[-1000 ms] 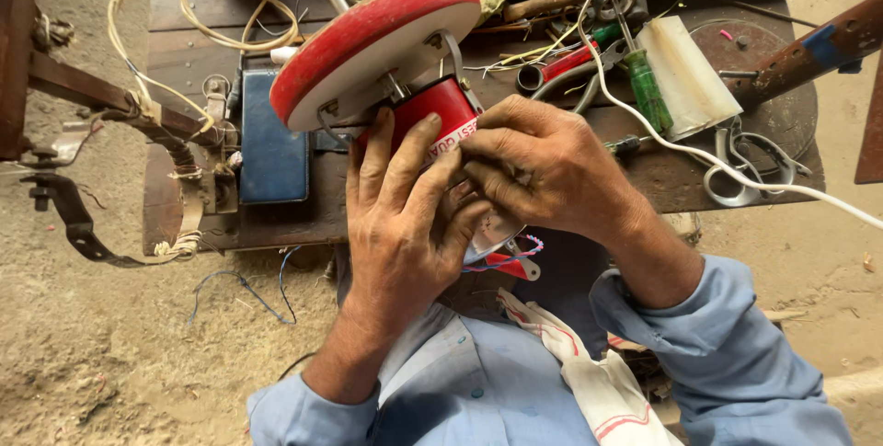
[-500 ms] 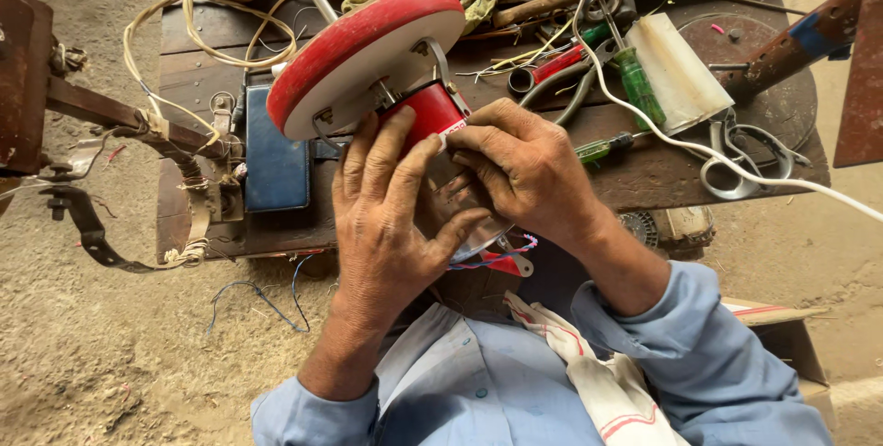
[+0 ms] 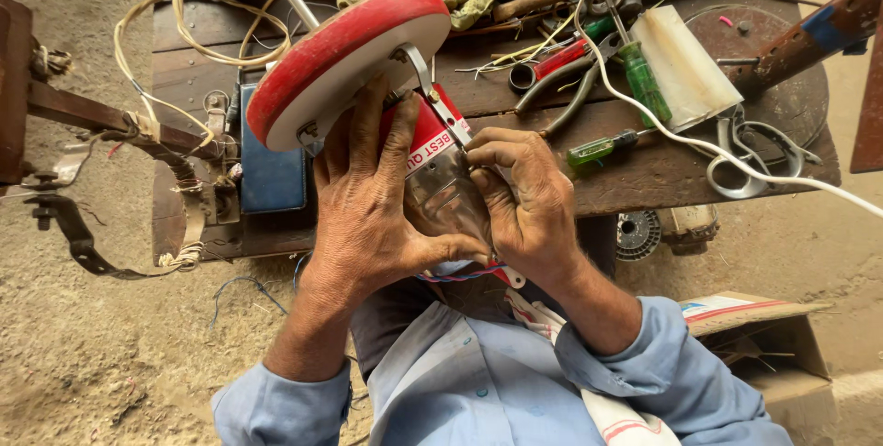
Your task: The person repairs a small electric motor by hand, using a screwdriver to tighten screws on the casing and adjusting the wires. They rotate the motor to access different sides and ensure the components are secured.
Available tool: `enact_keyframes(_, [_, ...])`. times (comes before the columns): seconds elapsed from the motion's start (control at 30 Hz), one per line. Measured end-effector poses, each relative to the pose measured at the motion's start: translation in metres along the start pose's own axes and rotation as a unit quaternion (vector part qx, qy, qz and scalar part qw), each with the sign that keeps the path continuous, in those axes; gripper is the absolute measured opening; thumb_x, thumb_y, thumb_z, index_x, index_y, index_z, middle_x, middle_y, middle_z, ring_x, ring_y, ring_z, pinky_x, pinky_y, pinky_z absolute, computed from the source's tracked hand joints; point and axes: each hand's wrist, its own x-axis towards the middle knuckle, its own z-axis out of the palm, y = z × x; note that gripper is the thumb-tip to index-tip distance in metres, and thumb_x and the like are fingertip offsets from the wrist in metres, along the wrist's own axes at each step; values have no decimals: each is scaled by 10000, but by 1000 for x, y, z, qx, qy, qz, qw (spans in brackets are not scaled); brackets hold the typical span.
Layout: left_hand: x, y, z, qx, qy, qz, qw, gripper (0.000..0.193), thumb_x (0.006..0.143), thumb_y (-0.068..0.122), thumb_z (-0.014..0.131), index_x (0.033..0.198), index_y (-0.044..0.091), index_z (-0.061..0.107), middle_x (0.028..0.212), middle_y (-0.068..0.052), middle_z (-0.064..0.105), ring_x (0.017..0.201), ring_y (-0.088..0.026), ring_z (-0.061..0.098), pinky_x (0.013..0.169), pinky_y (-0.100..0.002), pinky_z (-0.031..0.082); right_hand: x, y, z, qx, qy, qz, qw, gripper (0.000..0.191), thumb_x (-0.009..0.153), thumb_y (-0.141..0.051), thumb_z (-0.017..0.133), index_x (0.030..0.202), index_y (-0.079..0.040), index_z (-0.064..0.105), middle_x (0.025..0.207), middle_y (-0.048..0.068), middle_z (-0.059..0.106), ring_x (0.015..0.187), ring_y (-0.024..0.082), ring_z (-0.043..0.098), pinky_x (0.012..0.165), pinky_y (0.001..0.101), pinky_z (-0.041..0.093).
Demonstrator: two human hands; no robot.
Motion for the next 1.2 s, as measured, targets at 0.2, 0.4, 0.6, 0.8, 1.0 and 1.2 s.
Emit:
enact_keyframes(0.2, [4, -8, -2, -8, -16, 4, 1000, 1485, 506, 949, 716, 1639, 100, 271, 1706, -191, 134, 1566, -470, 179, 1258, -648, 164, -3, -4, -1, -83, -21, -58, 995, 169, 986, -2, 700, 1139, -33, 633, 1202, 118, 698, 1033, 256, 663, 918, 368, 549])
enact_keyframes(0.4, [19, -19, -7, -33, -4, -6, 999, 727, 1007, 613, 533, 1589, 182, 476, 1656, -167, 400, 1516, -409, 387, 1257, -548, 283, -15, -3, -2, -129, -19, -83, 988, 192, 973, -37, 737, 1134, -44, 634, 1228, 127, 704, 1024, 268, 667, 891, 378, 544])
enact_keyframes(0.6, [36, -28, -7, -129, 30, -95, 987, 346, 1058, 393, 577, 1284, 178, 728, 1149, -114, 761, 1039, -310, 723, 906, -398, 545, -7, -6, -5, -23, 6, 21, 999, 122, 1067, -15, 621, 1178, -55, 590, 1173, 98, 700, 945, 191, 652, 851, 286, 540])
enact_keyframes(0.8, [44, -29, -1, -81, 165, -87, 979, 253, 1055, 329, 659, 1121, 118, 784, 1026, -108, 777, 920, -315, 746, 828, -414, 568, -33, -37, -2, 0, 38, 94, 995, 92, 1095, -16, 548, 1177, -46, 521, 1029, 52, 635, 800, 97, 560, 761, 211, 484])
enact_keyframes(1.0, [47, -28, 5, -36, 184, -106, 977, 251, 1054, 333, 667, 1106, 121, 790, 997, -118, 770, 907, -343, 725, 817, -442, 550, -54, -38, 4, -14, 17, 16, 1000, 131, 1066, 2, 591, 1171, -51, 533, 1023, 74, 637, 876, 172, 607, 833, 268, 512])
enact_keyframes(1.2, [49, -32, 6, -63, 181, -133, 972, 273, 1050, 363, 654, 1097, 132, 792, 979, -106, 776, 889, -328, 734, 798, -436, 553, -38, -34, -6, -10, -9, 32, 999, 133, 1045, 4, 622, 1155, -45, 567, 1008, 87, 658, 887, 153, 641, 806, 276, 538])
